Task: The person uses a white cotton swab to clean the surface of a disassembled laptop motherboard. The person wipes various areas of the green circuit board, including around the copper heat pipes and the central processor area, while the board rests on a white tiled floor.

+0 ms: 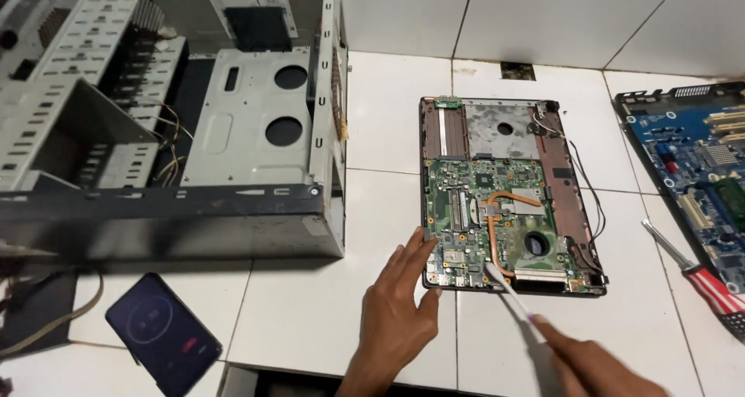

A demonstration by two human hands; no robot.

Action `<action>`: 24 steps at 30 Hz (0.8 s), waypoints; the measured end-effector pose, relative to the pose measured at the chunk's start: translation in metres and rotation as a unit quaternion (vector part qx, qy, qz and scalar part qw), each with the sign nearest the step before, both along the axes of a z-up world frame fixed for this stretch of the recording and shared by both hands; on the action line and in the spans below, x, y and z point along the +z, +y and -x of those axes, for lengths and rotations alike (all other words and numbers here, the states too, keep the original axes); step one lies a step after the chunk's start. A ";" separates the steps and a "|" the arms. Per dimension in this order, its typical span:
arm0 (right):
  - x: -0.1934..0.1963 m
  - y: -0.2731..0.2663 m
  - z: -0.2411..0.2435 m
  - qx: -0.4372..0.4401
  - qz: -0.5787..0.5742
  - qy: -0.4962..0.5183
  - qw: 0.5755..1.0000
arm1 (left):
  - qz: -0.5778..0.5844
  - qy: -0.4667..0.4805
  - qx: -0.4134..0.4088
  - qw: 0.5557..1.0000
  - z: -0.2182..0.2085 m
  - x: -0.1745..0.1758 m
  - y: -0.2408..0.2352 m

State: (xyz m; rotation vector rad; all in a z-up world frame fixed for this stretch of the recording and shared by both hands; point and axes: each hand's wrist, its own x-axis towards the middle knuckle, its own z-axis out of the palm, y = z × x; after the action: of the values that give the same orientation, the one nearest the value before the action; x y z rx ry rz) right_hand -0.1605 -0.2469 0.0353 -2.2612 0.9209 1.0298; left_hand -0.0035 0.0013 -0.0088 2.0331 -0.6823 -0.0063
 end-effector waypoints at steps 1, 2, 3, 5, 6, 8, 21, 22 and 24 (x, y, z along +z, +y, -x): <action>0.001 0.027 0.004 0.003 0.001 0.003 1.000 | 0.001 0.003 0.003 1.000 0.001 0.001 0.001; 0.002 0.053 0.007 -0.010 0.121 -0.155 0.980 | -0.011 0.017 -0.001 1.000 0.001 0.003 0.000; 0.002 0.079 0.011 -0.024 0.236 -0.306 0.922 | -0.023 0.032 -0.005 0.999 0.001 0.005 0.000; 0.036 0.076 0.007 -0.026 0.199 -0.406 0.892 | -0.010 0.020 0.001 1.000 0.001 0.003 -0.003; 0.052 0.076 0.004 -0.037 0.159 -0.502 0.849 | 0.000 0.005 0.001 1.000 0.001 0.003 -0.002; 0.015 0.016 0.019 0.067 0.181 -0.373 0.908 | -0.005 0.010 0.004 1.000 0.002 0.004 -0.002; -0.027 -0.030 -0.005 0.188 0.178 -0.449 0.855 | -0.017 0.016 0.002 1.000 0.000 0.009 -0.003; -0.026 -0.033 -0.008 0.185 0.181 -0.449 0.855 | -0.016 0.015 -0.002 1.000 -0.001 0.009 -0.004; -0.025 -0.037 -0.013 0.226 0.178 -0.497 0.819 | -0.007 0.008 -0.005 1.000 -0.002 0.008 -0.002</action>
State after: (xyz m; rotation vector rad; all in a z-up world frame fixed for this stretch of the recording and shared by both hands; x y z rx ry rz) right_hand -0.1476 -0.2838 0.0103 -2.8528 0.1013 -0.3125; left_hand -0.0014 -0.0008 -0.0011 2.0409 -0.6837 -0.0325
